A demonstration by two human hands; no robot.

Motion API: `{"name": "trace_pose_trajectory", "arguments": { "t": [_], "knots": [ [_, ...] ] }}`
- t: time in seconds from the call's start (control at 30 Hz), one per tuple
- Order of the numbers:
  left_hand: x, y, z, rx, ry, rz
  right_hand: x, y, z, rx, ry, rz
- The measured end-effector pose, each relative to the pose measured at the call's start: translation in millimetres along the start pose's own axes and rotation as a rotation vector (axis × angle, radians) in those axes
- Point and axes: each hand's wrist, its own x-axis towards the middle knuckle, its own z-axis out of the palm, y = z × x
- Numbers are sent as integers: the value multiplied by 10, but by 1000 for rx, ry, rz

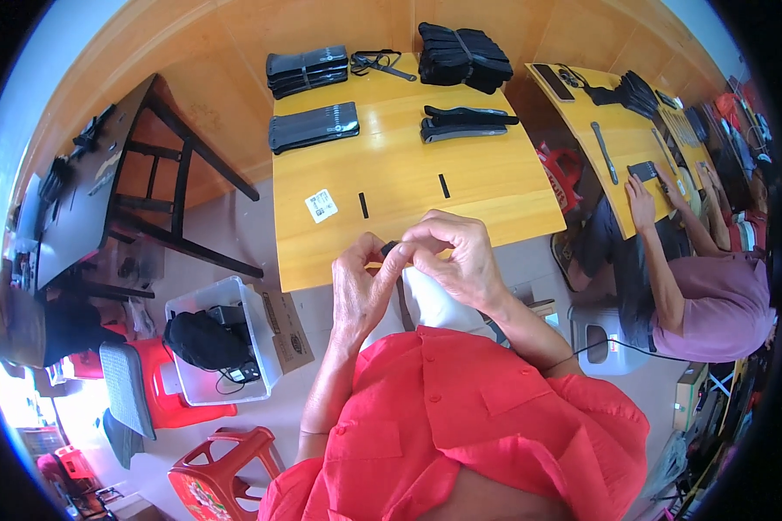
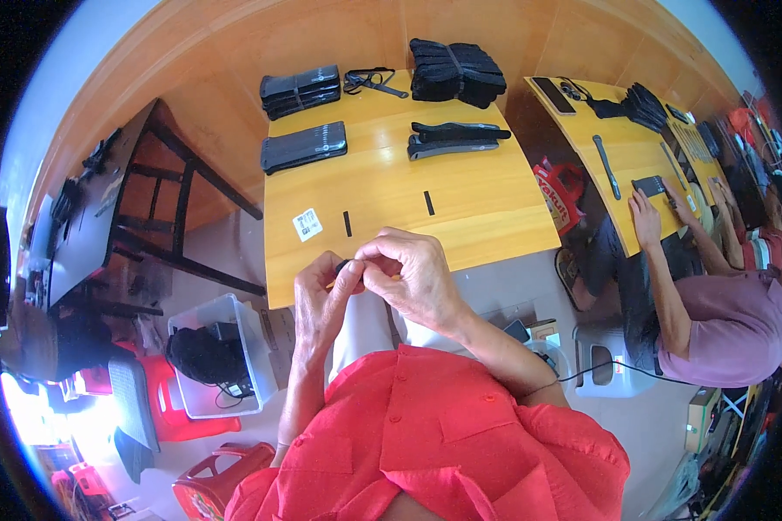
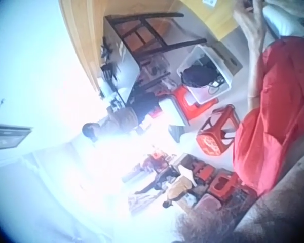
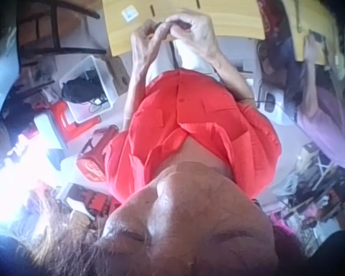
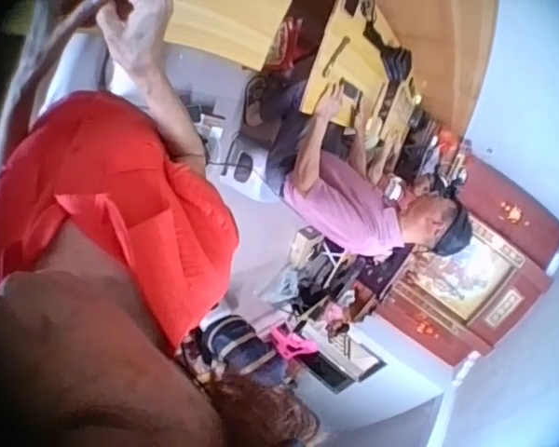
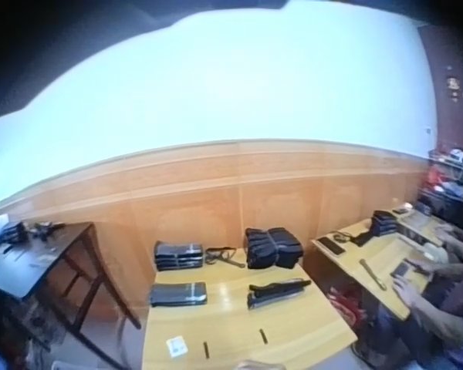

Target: Assembling and preparing black fabric straps by attaching components and organizing them at a workstation.

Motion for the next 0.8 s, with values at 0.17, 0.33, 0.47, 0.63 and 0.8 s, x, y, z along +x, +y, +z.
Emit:
{"name": "trace_pose_trajectory", "arguments": {
  "t": [0.17,0.33,0.47,0.63,0.8],
  "knots": [
    [-19,-35,0,-10,-5,-26,-28,51,55,-2,23,36],
    [-57,93,-24,264,13,-53,-53,166,134,-11,100,-3],
    [-58,90,22,176,39,-13,-26,153,149,-72,133,-60],
    [-12,54,47,215,-25,51,17,218,94,-42,148,-20],
    [0,-80,95,-321,-39,-6,94,322,-46,728,59,488]
  ]
}}
